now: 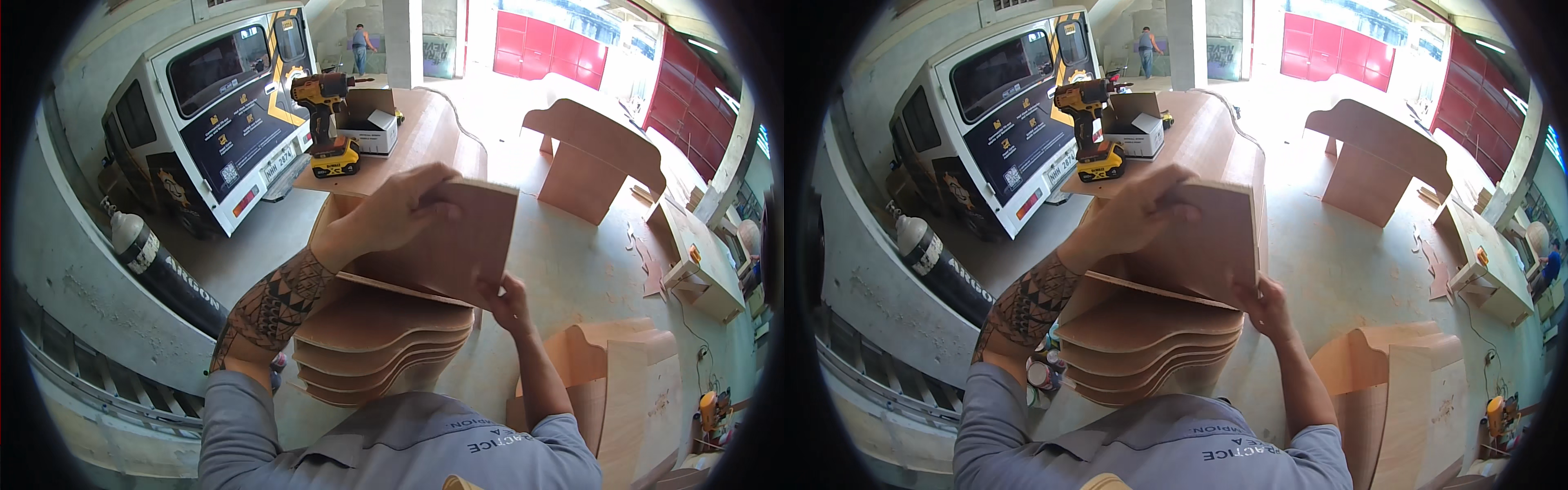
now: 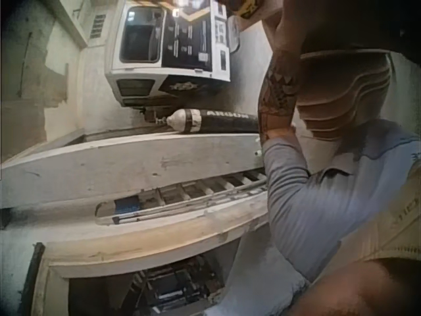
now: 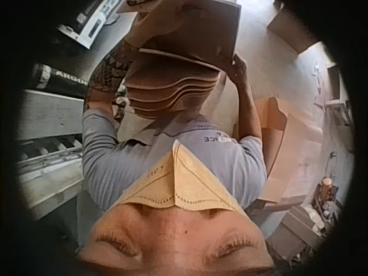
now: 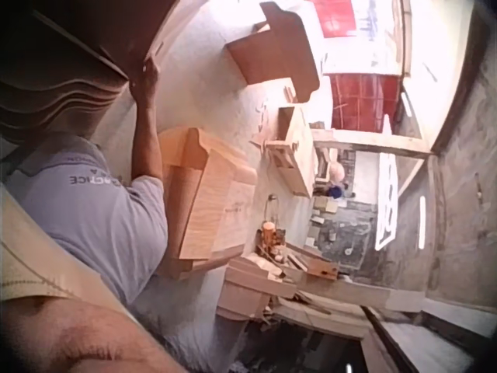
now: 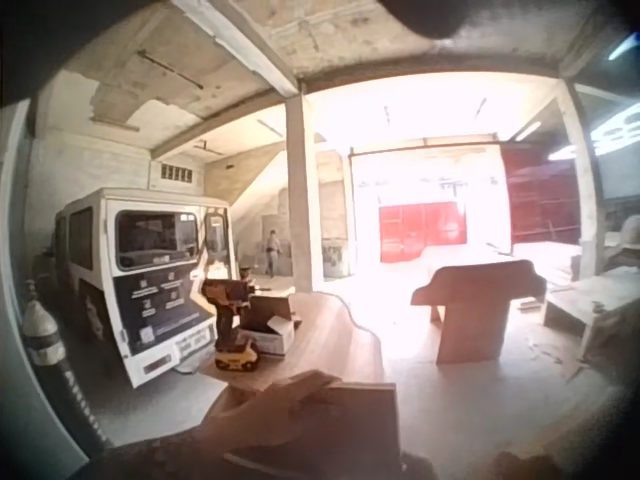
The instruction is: The person constructs a wooden furniture piece by placing curved plywood panels into a frame, securing them with a power drill and screws, marking a component with a pencil, and using a jigsaw to cut a curved shape from a plywood sheet.
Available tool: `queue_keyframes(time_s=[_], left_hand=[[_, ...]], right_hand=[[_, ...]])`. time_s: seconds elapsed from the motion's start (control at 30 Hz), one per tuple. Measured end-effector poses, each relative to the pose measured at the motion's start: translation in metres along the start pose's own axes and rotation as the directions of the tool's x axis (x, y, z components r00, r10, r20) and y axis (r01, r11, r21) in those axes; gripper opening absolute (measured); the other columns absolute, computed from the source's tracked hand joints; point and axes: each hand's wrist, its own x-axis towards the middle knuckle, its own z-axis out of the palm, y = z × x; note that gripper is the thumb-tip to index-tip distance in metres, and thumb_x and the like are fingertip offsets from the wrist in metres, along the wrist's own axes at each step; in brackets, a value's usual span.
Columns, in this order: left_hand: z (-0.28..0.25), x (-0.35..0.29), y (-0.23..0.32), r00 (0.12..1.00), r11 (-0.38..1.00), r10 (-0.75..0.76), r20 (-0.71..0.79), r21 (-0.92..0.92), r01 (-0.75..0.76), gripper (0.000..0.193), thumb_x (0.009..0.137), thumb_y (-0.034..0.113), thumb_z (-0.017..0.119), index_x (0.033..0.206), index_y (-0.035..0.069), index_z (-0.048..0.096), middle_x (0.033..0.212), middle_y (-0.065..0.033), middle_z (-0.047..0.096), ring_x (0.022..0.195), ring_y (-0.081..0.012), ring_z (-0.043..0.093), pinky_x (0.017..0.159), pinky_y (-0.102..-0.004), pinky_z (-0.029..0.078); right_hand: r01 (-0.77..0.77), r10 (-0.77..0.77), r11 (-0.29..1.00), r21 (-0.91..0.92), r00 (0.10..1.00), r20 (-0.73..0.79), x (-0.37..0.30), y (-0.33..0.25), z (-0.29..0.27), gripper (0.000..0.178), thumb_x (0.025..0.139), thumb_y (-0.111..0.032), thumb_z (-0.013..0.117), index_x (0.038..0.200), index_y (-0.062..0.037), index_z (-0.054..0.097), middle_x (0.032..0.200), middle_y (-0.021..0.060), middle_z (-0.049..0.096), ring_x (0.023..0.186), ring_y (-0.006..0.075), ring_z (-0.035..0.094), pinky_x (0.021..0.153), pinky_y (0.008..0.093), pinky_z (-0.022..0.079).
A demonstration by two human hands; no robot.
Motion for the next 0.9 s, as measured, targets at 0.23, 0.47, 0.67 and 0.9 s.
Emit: queue_keyframes(time_s=[0.23, 0.47, 0.67, 0.9], left_hand=[[-0.034, 0.037, 0.07, 0.997, 0.958, -0.065, -0.039, -0.283, 0.052, 0.041, 0.101, 0.023, 0.078, 0.133, 0.005, 0.06, 0.107, -0.011, 0.072, 0.097, -0.0185, 0.072, 0.083, -0.033, 0.057], [-0.039, 0.071, 0.101, 0.935, 0.939, 0.342, -0.088, -0.008, -0.344, 0.049, 0.097, 0.031, 0.078, 0.137, 0.005, 0.062, 0.113, -0.0183, 0.075, 0.105, -0.0381, 0.073, 0.092, -0.0467, 0.058], [-0.063, 0.041, 0.047, 0.993, 0.948, 0.078, 0.091, 0.303, -0.102, 0.067, 0.1, 0.044, 0.077, 0.153, 0.01, 0.054, 0.144, -0.0168, 0.066, 0.131, -0.032, 0.067, 0.11, -0.0447, 0.054], [-0.072, -0.017, 0.017, 0.933, 0.928, -0.259, 0.251, -0.204, 0.312, 0.083, 0.1, 0.044, 0.079, 0.164, 0.008, 0.04, 0.154, -0.0168, 0.054, 0.145, -0.0303, 0.053, 0.113, -0.0458, 0.053]], right_hand=[[0.16, -0.177, 0.981, -0.108, 0.971, -0.161, -0.013, -0.101, -0.122, 0.021, 0.086, -0.014, 0.083, 0.098, 0.0023, 0.077, 0.099, 0.0138, 0.076, 0.087, 0.0217, 0.071, 0.076, 0.0345, 0.054], [0.176, -0.319, 0.923, -0.343, 0.848, -0.423, -0.06, -0.105, -0.227, 0.043, 0.09, -0.04, 0.085, 0.084, 0.0004, 0.073, 0.078, 0.0, 0.063, 0.074, 0.0122, 0.056, 0.072, 0.0314, 0.043], [0.317, -0.061, 0.915, 0.25, 0.72, -0.691, -0.102, -0.012, -0.227, 0.071, 0.1, -0.042, 0.077, 0.152, 0.0003, 0.052, 0.143, 0.013, 0.064, 0.131, 0.0303, 0.061, 0.112, 0.0482, 0.051], [0.506, 0.194, 0.713, 0.486, 0.524, -0.83, -0.035, 0.024, -0.094, 0.082, 0.109, -0.065, 0.052, 0.159, -0.0006, 0.042, 0.155, 0.013, 0.05, 0.141, 0.0285, 0.05, 0.117, 0.047, 0.045]])
